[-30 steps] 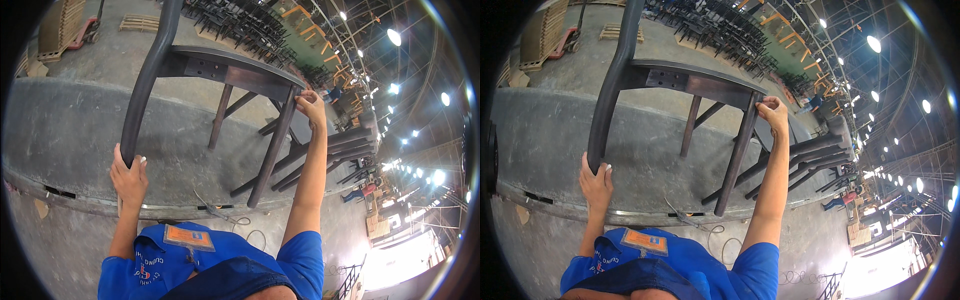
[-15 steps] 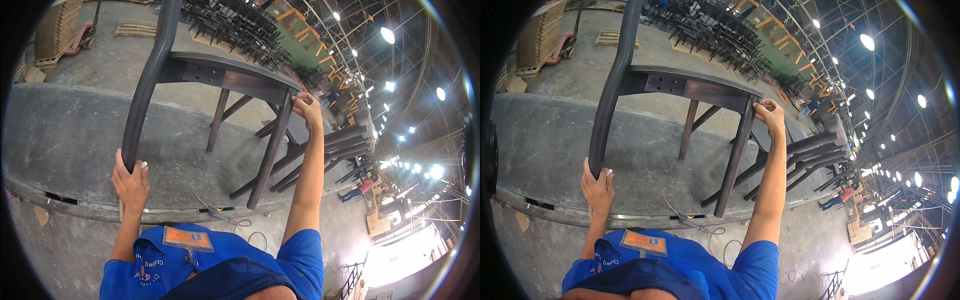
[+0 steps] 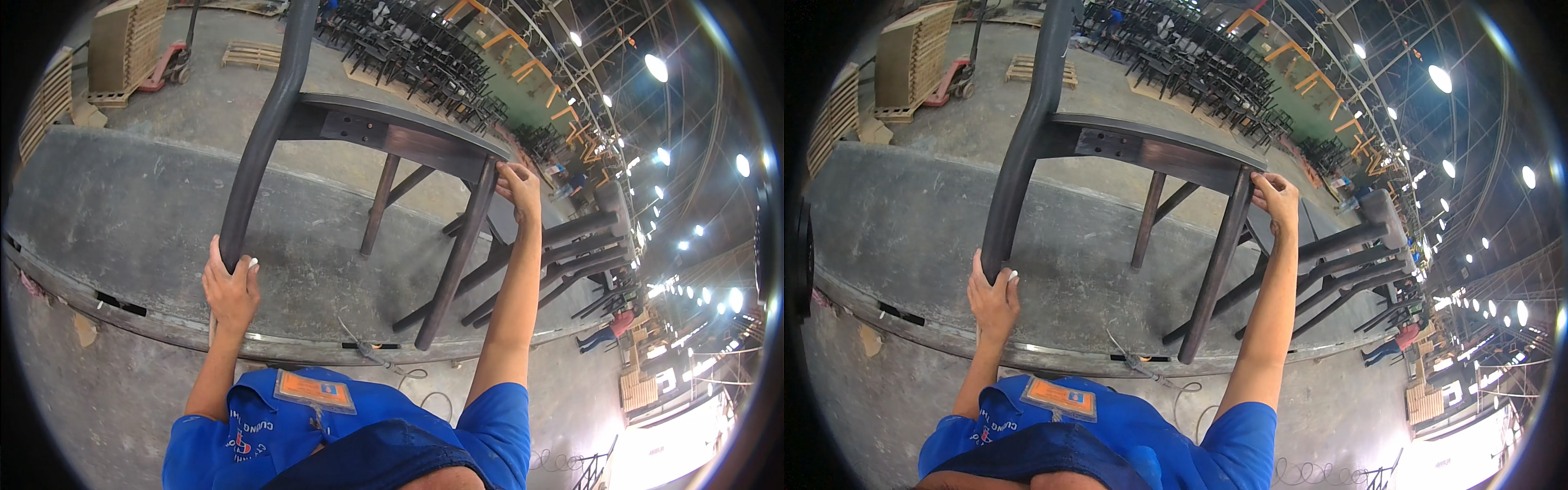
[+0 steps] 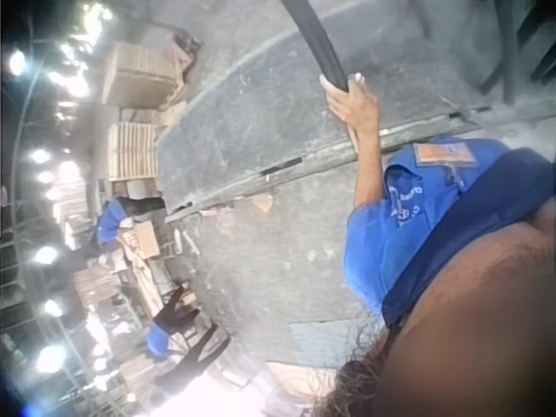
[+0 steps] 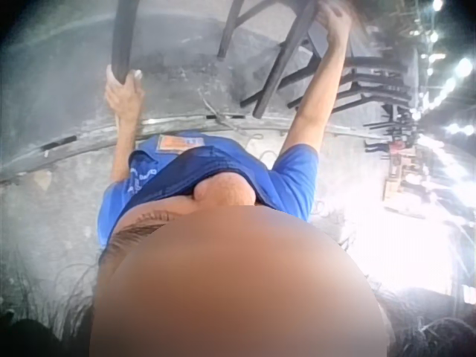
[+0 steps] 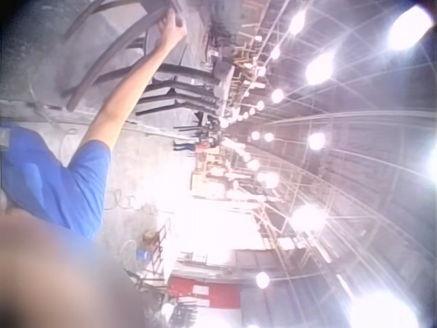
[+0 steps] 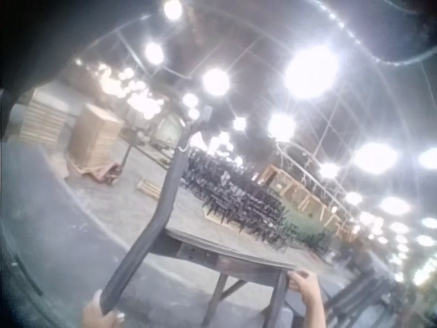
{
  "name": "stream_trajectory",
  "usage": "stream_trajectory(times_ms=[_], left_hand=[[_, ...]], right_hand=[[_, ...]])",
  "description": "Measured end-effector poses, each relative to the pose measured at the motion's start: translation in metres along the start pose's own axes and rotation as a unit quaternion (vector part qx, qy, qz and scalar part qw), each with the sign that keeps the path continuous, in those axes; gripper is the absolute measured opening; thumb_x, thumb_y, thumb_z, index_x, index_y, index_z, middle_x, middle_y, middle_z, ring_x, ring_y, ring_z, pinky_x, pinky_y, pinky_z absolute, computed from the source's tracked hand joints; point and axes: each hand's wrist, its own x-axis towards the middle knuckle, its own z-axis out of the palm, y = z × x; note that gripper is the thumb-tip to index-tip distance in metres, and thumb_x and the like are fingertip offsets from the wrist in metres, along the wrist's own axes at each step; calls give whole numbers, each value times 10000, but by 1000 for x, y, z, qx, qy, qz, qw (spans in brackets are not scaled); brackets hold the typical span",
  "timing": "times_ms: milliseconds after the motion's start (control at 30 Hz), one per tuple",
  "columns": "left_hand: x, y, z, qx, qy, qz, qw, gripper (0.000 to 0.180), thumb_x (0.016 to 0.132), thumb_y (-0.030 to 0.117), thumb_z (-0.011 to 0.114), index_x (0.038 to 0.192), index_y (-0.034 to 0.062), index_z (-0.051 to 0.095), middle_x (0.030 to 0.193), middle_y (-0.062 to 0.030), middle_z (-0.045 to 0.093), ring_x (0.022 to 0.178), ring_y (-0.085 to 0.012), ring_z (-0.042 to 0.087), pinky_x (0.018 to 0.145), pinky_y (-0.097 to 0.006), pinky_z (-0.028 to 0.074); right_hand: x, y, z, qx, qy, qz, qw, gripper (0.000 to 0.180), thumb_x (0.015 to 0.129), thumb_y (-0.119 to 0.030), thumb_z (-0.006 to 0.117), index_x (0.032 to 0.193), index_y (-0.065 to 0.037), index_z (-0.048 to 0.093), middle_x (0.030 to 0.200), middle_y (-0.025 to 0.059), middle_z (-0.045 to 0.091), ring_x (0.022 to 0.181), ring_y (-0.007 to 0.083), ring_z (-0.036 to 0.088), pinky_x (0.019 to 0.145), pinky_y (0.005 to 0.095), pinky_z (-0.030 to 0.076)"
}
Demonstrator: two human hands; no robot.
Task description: The person picks up a dark wooden chair, rotates it, and wipes the seat and legs with a white cloth. The person then places the chair back on the workbench and continues to wipe the legs and underside.
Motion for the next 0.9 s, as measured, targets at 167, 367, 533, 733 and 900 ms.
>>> stream_trajectory(times_ms=[167, 367, 533, 733, 900], left_hand=[[-3, -1, -1, 3, 11, 8, 1000, 159, 793, 196, 670, 915, 94, 659, 1348, -250, 406, 1001, -356, 541, 790, -429, 439], [-5, -1, -3, -1, 10, 3, 1000, 151, 791, 193, 672, 910, 101, 659, 1346, -250, 410, 1010, -357, 539, 791, -428, 439], [-2, -1, -6, -9, 17, 3, 1000, 155, 790, 204, 675, 909, 106, 659, 1342, -245, 417, 1015, -358, 539, 806, -428, 438], [-1, -5, -8, -2, 5, -6, 1000, 183, 768, 215, 699, 911, 107, 659, 1355, -237, 404, 1050, -356, 526, 835, -440, 437], [4, -7, -5, -13, 27, -5, 1000, 202, 747, 193, 715, 917, 110, 647, 1367, -220, 397, 1152, -368, 481, 896, -448, 424]], right_hand=[[-5, 0, -2, -11, 1, -9, 1000, 312, 764, -229, 726, 916, 35, 659, 804, 56, 620, 680, 120, 607, 634, 231, 534], [-9, -8, 7, -104, 53, -30, 993, 328, 741, -268, 721, 851, 38, 677, 739, 70, 649, 640, 113, 620, 619, 236, 527], [-9, -4, 7, -181, 95, -51, 978, 396, 737, -339, 726, 864, 34, 684, 727, 82, 661, 636, 125, 631, 615, 252, 519], [-21, 48, 22, -128, 68, -120, 982, 648, 798, -413, 707, 1181, 83, 539, 1059, 185, 613, 949, 252, 615, 854, 328, 470], [-72, 104, 44, 84, 7, -78, 993, 689, 828, -285, 698, 1331, 21, 341, 945, 122, 567, 702, 187, 631, 575, 278, 504]])
